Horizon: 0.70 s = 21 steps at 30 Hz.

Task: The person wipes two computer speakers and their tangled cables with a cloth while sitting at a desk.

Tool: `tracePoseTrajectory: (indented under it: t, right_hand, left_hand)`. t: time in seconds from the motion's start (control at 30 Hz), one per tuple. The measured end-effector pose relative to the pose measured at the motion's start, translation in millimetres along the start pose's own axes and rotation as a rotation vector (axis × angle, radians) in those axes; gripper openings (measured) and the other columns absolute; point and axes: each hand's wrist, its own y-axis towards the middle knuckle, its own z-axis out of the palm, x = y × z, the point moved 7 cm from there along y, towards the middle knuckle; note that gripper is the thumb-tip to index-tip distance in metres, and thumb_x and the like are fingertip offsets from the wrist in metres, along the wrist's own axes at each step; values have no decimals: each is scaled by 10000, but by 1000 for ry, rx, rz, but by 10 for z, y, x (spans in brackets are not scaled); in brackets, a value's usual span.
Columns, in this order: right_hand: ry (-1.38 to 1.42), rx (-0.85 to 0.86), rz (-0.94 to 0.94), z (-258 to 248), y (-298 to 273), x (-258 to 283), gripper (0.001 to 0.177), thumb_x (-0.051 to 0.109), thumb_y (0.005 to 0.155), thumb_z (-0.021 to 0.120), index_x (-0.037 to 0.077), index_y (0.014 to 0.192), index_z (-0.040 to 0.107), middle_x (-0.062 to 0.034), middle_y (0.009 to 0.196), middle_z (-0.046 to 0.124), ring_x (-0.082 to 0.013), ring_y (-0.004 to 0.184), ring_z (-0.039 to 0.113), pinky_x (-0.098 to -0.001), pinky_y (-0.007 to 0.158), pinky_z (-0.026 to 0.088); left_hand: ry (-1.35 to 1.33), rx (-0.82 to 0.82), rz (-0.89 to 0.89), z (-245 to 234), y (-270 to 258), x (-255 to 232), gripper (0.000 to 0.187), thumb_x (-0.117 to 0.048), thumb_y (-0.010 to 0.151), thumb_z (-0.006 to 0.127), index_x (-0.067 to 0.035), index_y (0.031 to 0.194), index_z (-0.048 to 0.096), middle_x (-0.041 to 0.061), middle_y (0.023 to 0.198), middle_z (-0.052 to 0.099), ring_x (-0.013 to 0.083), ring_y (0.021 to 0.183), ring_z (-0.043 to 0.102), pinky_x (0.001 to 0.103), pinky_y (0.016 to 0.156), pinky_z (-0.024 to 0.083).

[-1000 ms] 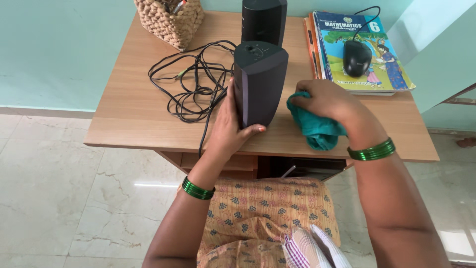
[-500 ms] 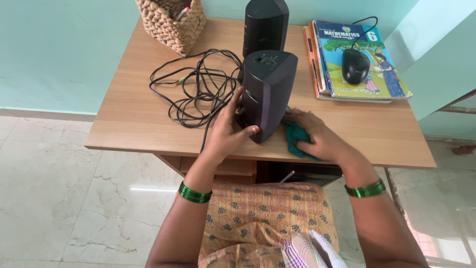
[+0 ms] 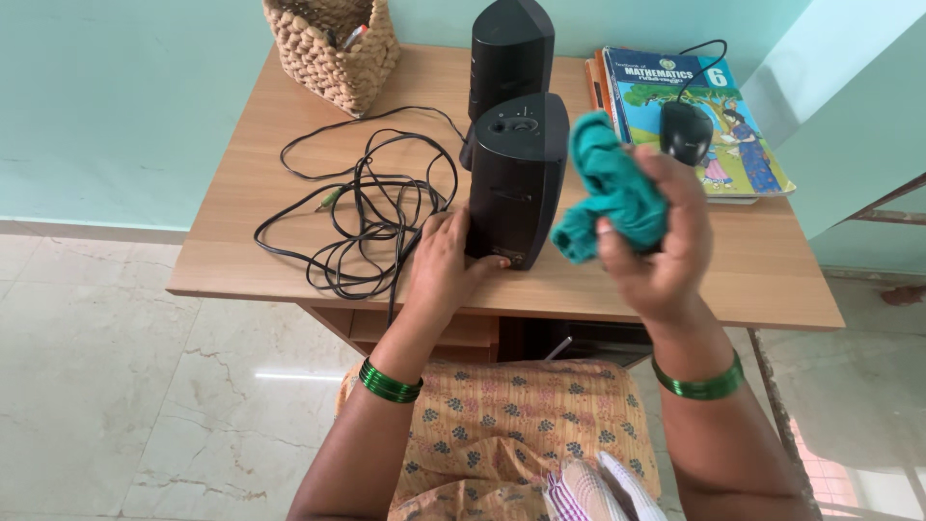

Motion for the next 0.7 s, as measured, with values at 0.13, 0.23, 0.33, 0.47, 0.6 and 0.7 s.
tracePoseTrajectory:
  t: [0.13, 0.23, 0.33, 0.47, 0.6, 0.7]
  right_hand:
    - [-460, 235, -422, 454, 148, 261, 478, 160, 1059, 668, 109, 1500, 489, -128, 1508, 527, -311, 1405, 533, -477, 1178, 399]
    - [-854, 273, -573, 817, -3, 154, 423, 245, 1124, 600, 188, 1537, 527, -38, 1556, 539, -255, 1477, 409, -488, 1256, 259]
    - [-1023, 341, -637, 1025, -210, -104, 432, 270, 1127, 520, 227, 1557, 521, 3, 1596, 504, -191, 1533, 331, -475, 1296, 188]
    - [-991, 462, -693, 1148, -537, -300, 428, 314, 1130, 504, 223, 1547, 534, 9, 1598, 494, -188, 1515, 364, -447, 1307, 151]
    - [-998, 614, -724, 1100, -829, -290, 432, 297, 1074, 514, 213, 1495, 562, 34, 1545, 518, -149, 1483, 390, -415, 1265, 192]
    - [-973, 688, -697, 1051, -941, -346, 411, 282, 1057, 540, 203, 1458, 578, 45, 1527, 526, -132, 1475, 405, -398, 1251, 227]
  left_hand:
    - [28, -26, 76, 32, 24, 5, 1019, -409, 679, 914, 80, 1432, 432, 225, 1384, 581, 377, 1333, 481, 446, 1101, 409]
    - [30, -9, 86, 37, 44, 17, 1043, -407, 666, 913, 80, 1443, 417, 226, 1404, 567, 381, 1324, 485, 444, 1101, 410]
    - [12, 37, 28, 110, 68, 105, 1043, -368, 664, 904, 67, 1462, 393, 218, 1394, 565, 374, 1318, 485, 438, 1097, 406]
    - [112, 30, 38, 245, 115, 242, 678, -150, 800, 811, -63, 1402, 513, 156, 1407, 615, 344, 1368, 505, 450, 1145, 393]
    - [78, 13, 37, 177, 80, 194, 759, 2, 784, 724, -81, 1491, 462, 173, 1412, 606, 361, 1354, 507, 437, 1137, 416]
    - [29, 115, -54, 147, 87, 159, 765, -24, 752, 736, -91, 1459, 449, 169, 1341, 619, 360, 1333, 521, 434, 1112, 443]
